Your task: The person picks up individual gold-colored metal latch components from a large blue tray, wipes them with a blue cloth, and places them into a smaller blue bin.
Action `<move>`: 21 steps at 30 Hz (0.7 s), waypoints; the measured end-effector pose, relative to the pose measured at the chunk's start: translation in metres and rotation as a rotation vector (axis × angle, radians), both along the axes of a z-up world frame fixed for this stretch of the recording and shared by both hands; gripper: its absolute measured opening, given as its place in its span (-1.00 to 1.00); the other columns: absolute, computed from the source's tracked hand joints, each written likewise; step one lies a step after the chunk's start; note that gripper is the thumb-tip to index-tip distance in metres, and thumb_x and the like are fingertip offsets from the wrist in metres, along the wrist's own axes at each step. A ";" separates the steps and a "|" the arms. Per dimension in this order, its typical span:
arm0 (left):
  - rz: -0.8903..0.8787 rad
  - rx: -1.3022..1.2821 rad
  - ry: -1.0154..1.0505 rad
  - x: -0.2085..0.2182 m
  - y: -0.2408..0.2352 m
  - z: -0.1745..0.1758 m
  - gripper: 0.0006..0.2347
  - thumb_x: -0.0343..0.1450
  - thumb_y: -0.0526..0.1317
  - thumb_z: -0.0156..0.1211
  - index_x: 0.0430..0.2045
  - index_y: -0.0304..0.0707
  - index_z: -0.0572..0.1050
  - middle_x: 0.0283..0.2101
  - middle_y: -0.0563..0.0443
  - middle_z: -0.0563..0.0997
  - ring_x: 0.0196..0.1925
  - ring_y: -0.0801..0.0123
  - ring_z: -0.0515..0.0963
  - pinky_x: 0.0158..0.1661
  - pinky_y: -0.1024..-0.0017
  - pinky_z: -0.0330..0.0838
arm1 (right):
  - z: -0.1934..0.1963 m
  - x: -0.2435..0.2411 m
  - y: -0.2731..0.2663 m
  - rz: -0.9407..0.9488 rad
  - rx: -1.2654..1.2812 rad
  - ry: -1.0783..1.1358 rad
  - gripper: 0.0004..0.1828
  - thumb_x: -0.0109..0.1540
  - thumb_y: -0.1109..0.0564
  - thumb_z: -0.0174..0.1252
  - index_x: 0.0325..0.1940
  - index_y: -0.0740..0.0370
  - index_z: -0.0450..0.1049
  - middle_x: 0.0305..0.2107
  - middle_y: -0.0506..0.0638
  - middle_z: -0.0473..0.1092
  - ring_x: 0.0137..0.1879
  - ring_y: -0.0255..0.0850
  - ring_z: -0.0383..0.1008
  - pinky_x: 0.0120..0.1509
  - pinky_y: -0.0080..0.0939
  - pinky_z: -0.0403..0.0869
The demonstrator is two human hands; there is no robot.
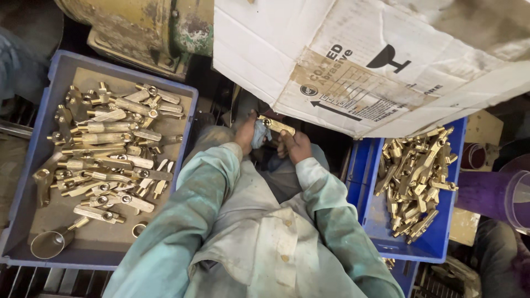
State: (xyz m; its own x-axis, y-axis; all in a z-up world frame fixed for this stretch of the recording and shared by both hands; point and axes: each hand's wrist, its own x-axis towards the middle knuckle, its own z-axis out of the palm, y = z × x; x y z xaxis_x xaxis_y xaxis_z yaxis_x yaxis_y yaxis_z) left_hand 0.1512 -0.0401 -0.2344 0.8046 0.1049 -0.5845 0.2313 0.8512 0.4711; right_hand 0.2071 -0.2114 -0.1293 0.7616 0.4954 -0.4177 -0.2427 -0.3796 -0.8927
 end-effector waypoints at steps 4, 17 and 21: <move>0.093 0.068 0.011 0.004 -0.002 -0.005 -0.63 0.55 0.10 -0.10 -0.34 -0.21 0.49 -0.51 -0.03 0.58 -0.62 0.28 0.53 -0.60 0.37 0.40 | -0.014 0.005 0.003 -0.022 0.009 0.053 -0.59 0.37 -0.04 0.10 -0.28 0.42 0.47 -0.63 0.12 0.46 -0.61 -0.15 0.49 -0.51 -0.19 0.51; 0.171 0.066 0.074 -0.006 0.024 0.026 -0.69 0.56 0.00 -0.09 -0.40 -0.24 0.47 -0.57 -0.04 0.54 -0.66 0.30 0.48 -0.64 0.36 0.34 | -0.040 0.002 0.033 -0.118 0.004 0.187 -0.58 0.35 -0.06 0.13 -0.30 0.41 0.47 -0.65 0.14 0.44 -0.63 -0.13 0.45 -0.57 -0.15 0.48; 0.182 0.086 0.089 -0.009 0.032 0.025 -0.71 0.55 -0.03 -0.11 -0.39 -0.22 0.46 -0.58 -0.03 0.53 -0.68 0.31 0.47 -0.65 0.37 0.35 | -0.047 0.001 0.041 -0.130 -0.010 0.213 -0.57 0.34 -0.07 0.15 -0.32 0.41 0.48 -0.65 0.13 0.44 -0.64 -0.13 0.44 -0.58 -0.13 0.47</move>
State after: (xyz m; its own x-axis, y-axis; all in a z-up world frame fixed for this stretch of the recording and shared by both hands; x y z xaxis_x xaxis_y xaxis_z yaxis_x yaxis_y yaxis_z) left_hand 0.1419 -0.0078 -0.2091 0.7134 0.2958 -0.6352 0.1219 0.8403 0.5283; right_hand 0.2084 -0.1703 -0.1768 0.7130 0.3943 -0.5799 -0.4722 -0.3414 -0.8127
